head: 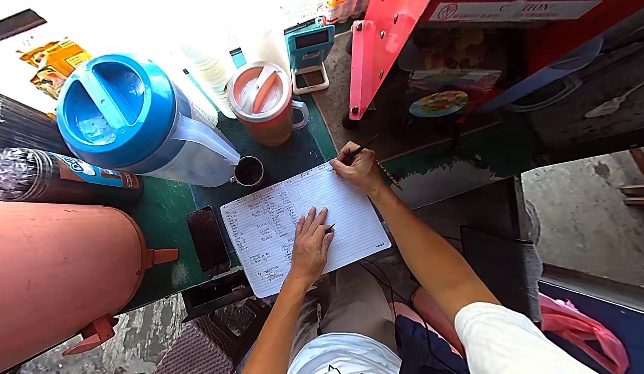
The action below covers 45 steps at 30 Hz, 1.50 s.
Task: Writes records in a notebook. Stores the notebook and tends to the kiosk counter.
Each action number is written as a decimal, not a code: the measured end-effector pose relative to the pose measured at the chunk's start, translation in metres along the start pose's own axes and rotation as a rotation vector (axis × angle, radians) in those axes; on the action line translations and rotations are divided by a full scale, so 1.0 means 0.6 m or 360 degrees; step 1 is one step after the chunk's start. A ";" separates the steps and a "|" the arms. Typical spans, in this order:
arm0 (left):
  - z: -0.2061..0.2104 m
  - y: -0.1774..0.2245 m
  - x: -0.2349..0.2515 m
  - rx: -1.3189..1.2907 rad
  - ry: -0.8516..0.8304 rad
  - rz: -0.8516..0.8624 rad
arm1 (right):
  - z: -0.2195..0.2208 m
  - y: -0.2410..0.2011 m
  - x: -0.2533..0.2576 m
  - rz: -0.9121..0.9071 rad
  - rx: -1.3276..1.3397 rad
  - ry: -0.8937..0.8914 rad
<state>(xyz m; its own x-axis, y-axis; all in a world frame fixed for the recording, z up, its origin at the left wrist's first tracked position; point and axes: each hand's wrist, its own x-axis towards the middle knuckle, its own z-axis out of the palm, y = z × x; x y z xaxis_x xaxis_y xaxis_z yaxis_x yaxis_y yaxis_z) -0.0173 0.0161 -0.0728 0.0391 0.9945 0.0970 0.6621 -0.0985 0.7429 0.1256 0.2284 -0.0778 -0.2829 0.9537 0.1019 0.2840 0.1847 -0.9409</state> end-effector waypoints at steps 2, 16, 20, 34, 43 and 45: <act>0.000 0.000 0.000 0.0001 -0.0006 -0.0002 | 0.001 0.000 0.000 0.0008 -0.0013 0.0011; -0.001 0.000 0.000 0.0006 -0.0002 0.0016 | -0.001 0.001 -0.001 0.0006 -0.0002 0.0066; -0.001 0.000 0.002 0.0002 0.0012 0.0024 | -0.005 -0.001 0.002 0.0024 -0.0014 0.0037; 0.000 0.001 0.001 0.0013 0.0001 0.0026 | -0.006 0.003 0.002 -0.0016 -0.0090 0.0078; 0.000 0.001 0.000 0.0015 0.0004 0.0024 | -0.006 0.005 0.004 0.0016 -0.0064 0.0069; 0.002 0.001 0.000 0.0006 0.0014 0.0020 | -0.006 0.006 0.005 -0.0005 -0.0100 0.0064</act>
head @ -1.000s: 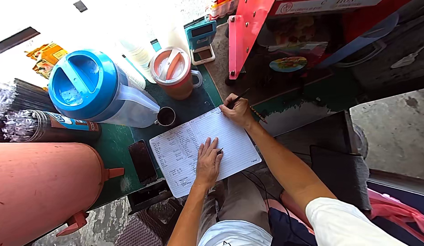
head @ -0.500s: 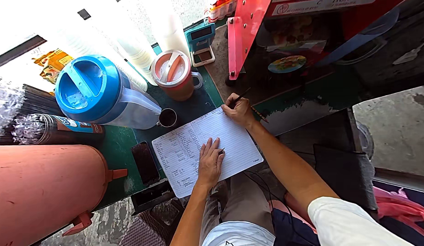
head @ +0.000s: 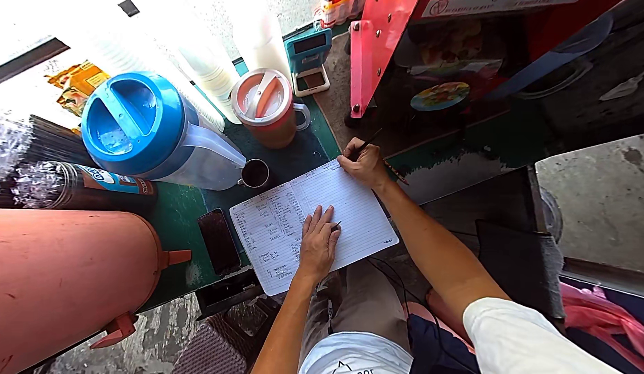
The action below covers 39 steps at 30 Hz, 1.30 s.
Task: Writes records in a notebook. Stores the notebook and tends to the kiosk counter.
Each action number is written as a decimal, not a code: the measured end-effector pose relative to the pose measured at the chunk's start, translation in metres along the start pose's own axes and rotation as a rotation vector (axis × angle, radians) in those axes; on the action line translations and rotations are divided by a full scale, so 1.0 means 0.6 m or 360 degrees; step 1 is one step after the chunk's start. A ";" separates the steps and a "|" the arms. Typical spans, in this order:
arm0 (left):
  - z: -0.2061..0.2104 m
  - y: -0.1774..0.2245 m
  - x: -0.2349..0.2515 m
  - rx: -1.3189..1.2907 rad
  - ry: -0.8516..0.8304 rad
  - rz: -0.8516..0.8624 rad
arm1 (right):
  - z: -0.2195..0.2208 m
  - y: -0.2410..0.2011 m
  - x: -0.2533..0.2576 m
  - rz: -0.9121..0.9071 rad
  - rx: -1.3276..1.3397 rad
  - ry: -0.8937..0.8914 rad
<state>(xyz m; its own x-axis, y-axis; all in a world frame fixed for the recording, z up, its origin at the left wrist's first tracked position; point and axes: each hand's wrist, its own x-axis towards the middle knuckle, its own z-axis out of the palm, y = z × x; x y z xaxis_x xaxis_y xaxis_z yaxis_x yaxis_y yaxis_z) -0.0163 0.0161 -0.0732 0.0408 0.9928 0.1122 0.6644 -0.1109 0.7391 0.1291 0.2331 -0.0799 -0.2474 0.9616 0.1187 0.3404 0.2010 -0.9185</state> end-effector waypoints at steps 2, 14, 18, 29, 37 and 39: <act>0.001 0.000 0.000 -0.0006 0.0009 0.0002 | -0.001 -0.003 0.000 -0.0014 -0.0026 -0.0003; 0.002 -0.002 -0.003 -0.0014 -0.0008 -0.0040 | -0.022 -0.037 -0.011 0.0107 0.0374 -0.0105; 0.004 -0.004 -0.004 -0.0012 0.0004 -0.0031 | -0.008 -0.033 -0.012 0.0107 0.0396 -0.0263; 0.004 -0.005 -0.004 -0.0011 0.0019 -0.0032 | 0.007 -0.014 -0.018 0.0042 0.0165 -0.0222; 0.003 -0.004 -0.002 -0.0001 0.0021 -0.0026 | 0.000 -0.017 -0.019 0.0097 0.0306 -0.0174; 0.002 -0.004 -0.003 -0.0005 0.0017 -0.0023 | 0.001 -0.014 -0.020 0.0100 0.0283 -0.0168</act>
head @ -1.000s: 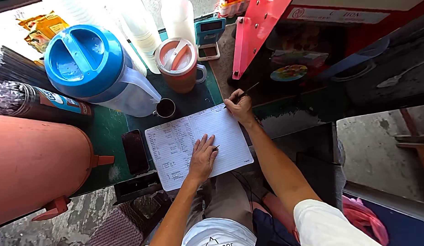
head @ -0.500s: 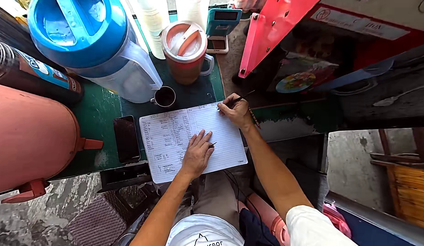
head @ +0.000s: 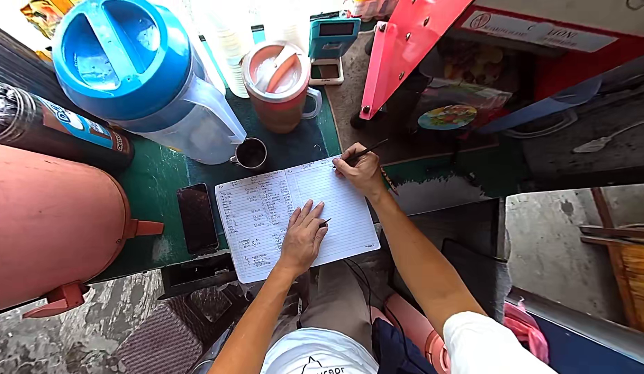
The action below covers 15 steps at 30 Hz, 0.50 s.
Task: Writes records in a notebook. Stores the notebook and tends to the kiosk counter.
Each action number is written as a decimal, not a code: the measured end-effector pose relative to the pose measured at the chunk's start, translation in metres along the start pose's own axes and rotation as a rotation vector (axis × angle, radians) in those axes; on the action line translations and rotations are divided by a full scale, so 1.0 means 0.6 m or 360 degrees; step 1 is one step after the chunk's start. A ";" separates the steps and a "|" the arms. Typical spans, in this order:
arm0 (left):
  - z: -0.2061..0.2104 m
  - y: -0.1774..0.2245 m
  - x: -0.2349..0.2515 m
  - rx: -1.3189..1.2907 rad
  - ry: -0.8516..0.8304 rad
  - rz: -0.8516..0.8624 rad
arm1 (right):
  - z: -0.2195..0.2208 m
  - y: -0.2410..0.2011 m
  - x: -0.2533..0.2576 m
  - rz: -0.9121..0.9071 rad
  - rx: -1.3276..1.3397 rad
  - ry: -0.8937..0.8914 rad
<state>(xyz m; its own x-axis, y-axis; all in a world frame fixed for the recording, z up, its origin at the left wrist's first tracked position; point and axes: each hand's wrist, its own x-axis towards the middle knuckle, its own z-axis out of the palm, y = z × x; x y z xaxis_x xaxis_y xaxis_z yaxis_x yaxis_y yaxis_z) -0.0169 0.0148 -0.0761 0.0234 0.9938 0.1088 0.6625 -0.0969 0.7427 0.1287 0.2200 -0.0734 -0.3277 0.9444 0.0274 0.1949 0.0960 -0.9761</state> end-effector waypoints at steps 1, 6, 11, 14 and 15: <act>0.000 0.000 0.000 -0.0001 0.0000 0.0000 | 0.000 0.001 0.000 -0.0007 -0.0015 -0.0001; 0.000 -0.001 -0.001 0.0003 0.0005 0.0009 | -0.001 0.005 0.003 -0.0042 -0.0064 -0.0003; 0.000 0.001 -0.001 0.0003 0.0003 0.0004 | -0.002 0.007 0.003 -0.0057 -0.0034 0.0014; -0.001 0.000 0.000 0.0008 0.0000 0.0007 | -0.003 0.009 0.004 -0.0059 -0.0047 0.0007; -0.001 0.001 -0.001 0.0010 -0.0002 0.0005 | -0.003 0.009 0.004 -0.0068 -0.0065 0.0000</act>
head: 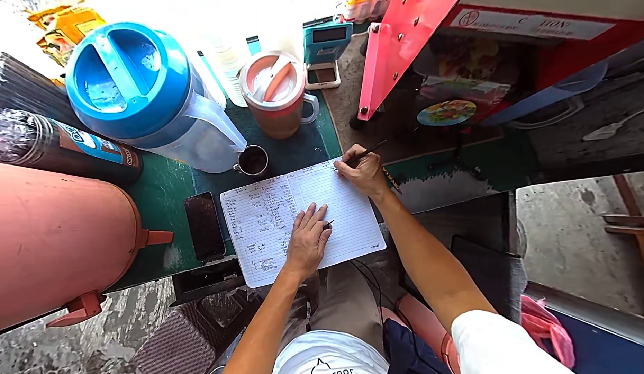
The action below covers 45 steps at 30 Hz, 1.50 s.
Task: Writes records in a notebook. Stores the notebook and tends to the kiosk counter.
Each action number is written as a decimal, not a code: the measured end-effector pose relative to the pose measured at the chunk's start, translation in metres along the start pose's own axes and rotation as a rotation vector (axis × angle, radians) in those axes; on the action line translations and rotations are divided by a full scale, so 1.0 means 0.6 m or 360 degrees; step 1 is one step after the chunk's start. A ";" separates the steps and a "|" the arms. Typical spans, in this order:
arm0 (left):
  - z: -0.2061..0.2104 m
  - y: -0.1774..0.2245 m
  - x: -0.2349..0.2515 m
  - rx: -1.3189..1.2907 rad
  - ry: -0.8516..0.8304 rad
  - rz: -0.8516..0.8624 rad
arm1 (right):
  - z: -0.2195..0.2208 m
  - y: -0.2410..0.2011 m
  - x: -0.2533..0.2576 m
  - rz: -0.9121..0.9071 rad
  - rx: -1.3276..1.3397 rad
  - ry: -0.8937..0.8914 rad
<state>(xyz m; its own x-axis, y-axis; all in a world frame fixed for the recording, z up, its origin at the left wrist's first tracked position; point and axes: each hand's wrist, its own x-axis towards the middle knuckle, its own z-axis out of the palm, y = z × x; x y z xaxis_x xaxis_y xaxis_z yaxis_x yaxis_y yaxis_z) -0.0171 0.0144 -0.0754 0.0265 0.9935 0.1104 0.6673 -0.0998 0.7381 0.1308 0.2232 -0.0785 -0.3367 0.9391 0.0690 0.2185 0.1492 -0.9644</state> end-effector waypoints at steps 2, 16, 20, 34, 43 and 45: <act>0.001 0.000 0.000 -0.0003 -0.0011 -0.0005 | -0.002 -0.001 0.001 -0.0012 -0.0004 -0.0021; 0.000 0.001 0.002 0.0013 0.0007 0.0010 | -0.005 -0.007 -0.004 0.0042 0.0094 0.0059; 0.000 0.002 0.002 0.0004 -0.0002 0.0005 | -0.006 -0.001 -0.002 -0.0014 -0.0031 0.0060; 0.001 0.002 0.002 0.0025 0.0005 0.0012 | -0.006 0.000 -0.004 -0.0007 0.0070 0.0102; 0.001 0.002 0.002 0.0019 0.0011 0.0003 | -0.007 -0.001 -0.004 -0.0030 -0.0046 0.0101; 0.002 0.003 0.002 0.0017 0.0012 0.0002 | -0.007 0.001 -0.005 -0.0022 -0.0015 0.0110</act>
<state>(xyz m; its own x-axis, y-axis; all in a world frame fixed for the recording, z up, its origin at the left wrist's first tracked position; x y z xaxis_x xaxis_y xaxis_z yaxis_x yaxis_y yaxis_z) -0.0153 0.0152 -0.0747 0.0217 0.9929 0.1167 0.6753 -0.1007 0.7306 0.1359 0.2219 -0.0784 -0.2758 0.9560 0.1002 0.2228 0.1650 -0.9608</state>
